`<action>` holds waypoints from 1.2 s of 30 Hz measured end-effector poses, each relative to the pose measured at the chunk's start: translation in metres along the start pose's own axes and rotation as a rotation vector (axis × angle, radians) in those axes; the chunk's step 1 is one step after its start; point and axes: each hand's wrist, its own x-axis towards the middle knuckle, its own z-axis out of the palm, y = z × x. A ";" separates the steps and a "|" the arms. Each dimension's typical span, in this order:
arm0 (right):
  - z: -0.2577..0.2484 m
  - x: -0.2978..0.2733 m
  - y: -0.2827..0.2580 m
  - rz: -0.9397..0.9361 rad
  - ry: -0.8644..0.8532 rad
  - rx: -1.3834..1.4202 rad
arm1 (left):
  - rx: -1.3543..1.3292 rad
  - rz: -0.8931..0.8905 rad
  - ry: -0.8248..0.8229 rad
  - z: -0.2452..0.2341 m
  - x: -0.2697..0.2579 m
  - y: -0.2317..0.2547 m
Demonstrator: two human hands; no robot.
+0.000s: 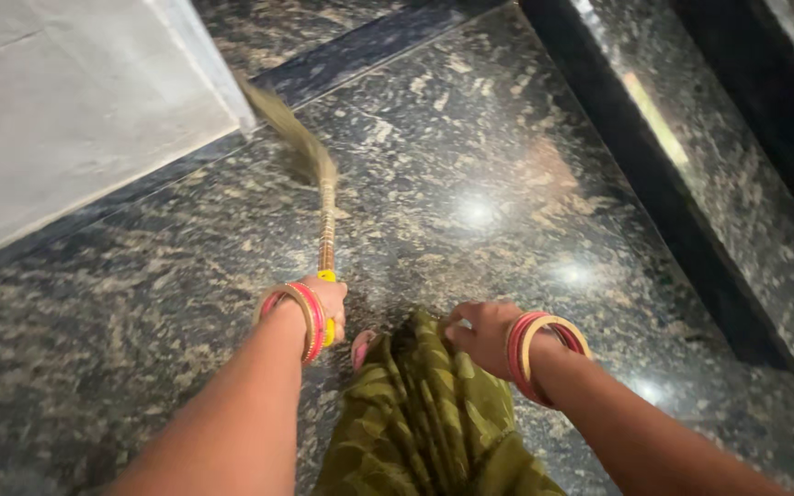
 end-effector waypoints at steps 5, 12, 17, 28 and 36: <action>0.019 0.003 0.038 0.064 0.048 0.005 | 0.292 0.050 -0.136 0.026 0.021 0.011; 0.018 0.015 0.038 0.178 0.125 0.500 | 0.350 0.162 -0.180 0.099 -0.001 -0.001; -0.001 0.032 0.019 0.196 0.089 0.817 | 0.487 0.734 0.026 0.136 -0.078 -0.051; 0.054 0.032 0.101 0.359 0.027 0.859 | 1.045 0.578 -0.309 0.155 -0.118 -0.044; 0.132 0.014 0.173 0.237 -0.193 -0.025 | 0.981 0.634 -0.035 0.152 -0.098 -0.013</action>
